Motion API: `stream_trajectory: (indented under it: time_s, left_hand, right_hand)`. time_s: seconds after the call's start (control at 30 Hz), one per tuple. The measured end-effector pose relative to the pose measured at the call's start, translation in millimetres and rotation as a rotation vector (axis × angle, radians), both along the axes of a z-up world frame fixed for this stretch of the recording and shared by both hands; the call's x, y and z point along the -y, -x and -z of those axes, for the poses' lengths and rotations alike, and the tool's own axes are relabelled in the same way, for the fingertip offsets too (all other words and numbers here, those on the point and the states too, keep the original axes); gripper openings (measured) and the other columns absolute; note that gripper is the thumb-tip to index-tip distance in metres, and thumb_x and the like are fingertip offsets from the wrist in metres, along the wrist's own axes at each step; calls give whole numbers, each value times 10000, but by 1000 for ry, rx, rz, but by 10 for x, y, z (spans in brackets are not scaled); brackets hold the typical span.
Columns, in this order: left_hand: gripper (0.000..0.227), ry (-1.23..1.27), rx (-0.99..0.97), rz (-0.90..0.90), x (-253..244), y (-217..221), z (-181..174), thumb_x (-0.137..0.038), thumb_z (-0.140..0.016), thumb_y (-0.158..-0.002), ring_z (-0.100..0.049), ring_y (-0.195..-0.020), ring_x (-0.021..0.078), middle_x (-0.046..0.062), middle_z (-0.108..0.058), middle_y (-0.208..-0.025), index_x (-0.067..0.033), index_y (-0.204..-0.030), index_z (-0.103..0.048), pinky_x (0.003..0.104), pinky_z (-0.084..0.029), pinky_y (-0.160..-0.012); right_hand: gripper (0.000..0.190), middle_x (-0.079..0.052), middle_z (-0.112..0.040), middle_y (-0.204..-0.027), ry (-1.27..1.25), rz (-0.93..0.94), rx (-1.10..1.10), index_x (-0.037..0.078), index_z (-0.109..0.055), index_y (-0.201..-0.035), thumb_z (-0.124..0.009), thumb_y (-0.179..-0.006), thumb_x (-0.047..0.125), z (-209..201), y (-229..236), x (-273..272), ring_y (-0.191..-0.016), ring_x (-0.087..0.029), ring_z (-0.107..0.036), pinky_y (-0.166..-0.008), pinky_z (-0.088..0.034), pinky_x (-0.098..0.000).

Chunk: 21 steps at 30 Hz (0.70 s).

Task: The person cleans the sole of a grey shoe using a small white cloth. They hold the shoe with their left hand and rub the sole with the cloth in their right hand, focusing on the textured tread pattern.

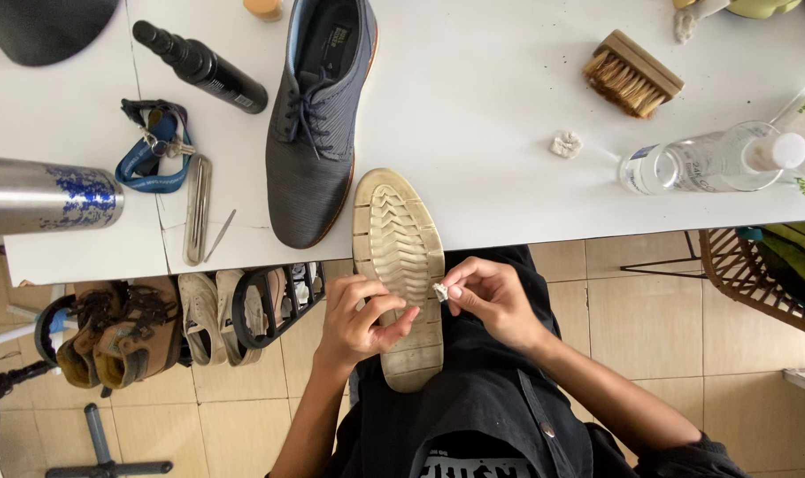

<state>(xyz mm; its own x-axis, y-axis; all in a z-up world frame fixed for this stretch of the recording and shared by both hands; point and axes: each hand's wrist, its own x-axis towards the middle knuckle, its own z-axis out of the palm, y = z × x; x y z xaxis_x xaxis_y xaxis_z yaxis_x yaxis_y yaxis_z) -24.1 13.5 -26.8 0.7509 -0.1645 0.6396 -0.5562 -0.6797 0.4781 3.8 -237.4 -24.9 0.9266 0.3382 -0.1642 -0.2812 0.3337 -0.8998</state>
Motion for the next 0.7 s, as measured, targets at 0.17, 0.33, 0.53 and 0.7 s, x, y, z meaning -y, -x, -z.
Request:
stream_trajectory:
  time_s: [0.17, 0.33, 0.53, 0.7]
  left_hand:
    - [213, 136, -115, 29, 37, -48, 290, -489, -819, -968, -613, -864, 199, -55, -652, -995, -277, -954, -806, 369, -502, -904]
    - [273, 315, -164, 45, 179, -279, -250, -416, -620, -1079, -605, -896, 213, -31, -667, -931, -221, -994, -791, 369, -449, -906]
    - [380, 339, -287, 16, 272, -367, -476, -369, -457, -1146, -594, -904, 241, -15, -652, -910, -173, -1020, -758, 379, -429, -880]
    - [132, 76, -332, 167, 190, -374, -658, -217, -650, -989, -546, -987, 275, -12, -645, -1049, -225, -964, -780, 404, -433, -877]
  right_hand:
    - [81, -165, -635, -576, -238, 35, -143, -35, -697, -1101, -655, -1078, 31, 288, 137, -190, -348, -77, -384, -355, -286, -198]
    - [107, -88, -567, -565, -444, 112, -266, 23, -636, -1144, -606, -1131, 124, 243, 115, -265, -320, -27, -303, -368, -283, -170]
    - [121, -33, -505, -585, -465, 137, -300, 63, -617, -1128, -612, -1136, 184, 62, 32, -177, -310, -20, -301, -358, -291, -177]
    - [228, -138, -612, -566, 6, 8, -134, -13, -687, -1267, -663, -1045, 32, -470, -255, 46, -353, -81, -370, -381, -305, -237]
